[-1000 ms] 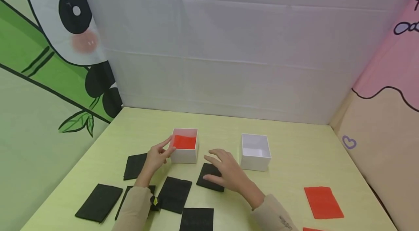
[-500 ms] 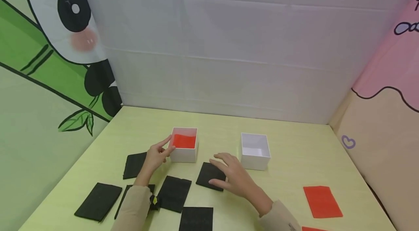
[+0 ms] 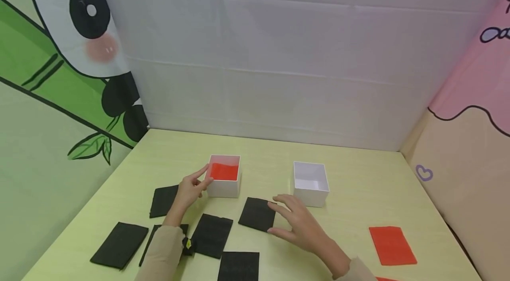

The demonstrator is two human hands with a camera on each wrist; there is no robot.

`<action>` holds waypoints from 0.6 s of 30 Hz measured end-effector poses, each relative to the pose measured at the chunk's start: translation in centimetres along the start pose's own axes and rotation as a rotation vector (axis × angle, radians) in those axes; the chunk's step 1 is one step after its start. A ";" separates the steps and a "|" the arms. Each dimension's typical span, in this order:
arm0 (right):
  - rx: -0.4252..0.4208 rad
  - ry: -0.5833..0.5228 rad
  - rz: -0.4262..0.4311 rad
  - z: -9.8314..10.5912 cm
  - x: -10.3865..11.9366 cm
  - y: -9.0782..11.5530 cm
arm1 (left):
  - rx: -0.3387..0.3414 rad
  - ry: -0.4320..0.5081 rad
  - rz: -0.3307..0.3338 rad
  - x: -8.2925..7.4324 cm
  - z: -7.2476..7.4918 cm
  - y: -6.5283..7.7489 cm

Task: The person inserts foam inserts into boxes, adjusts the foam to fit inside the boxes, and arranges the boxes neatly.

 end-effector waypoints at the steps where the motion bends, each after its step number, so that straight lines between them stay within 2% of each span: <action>1: -0.009 -0.001 0.008 0.2 0.1 0.1 | 0.001 0.000 -0.001 0.0 0.0 0.0; 5: -0.036 -0.003 0.013 1.0 0.2 0.6 | -0.002 -0.001 -0.003 0.1 0.0 0.0; 18: -0.009 0.023 -0.047 2.3 -0.7 2.8 | -0.002 -0.002 -0.004 0.2 -0.1 0.0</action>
Point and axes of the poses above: each hand's wrist, its own y-axis away from the middle knuckle, its own z-axis out of the back of the hand, x = y × z, the point moved 10 cm from there along -y, towards the middle knuckle, and after that the axes turned 15 degrees about -x, right-handed, at the moved point
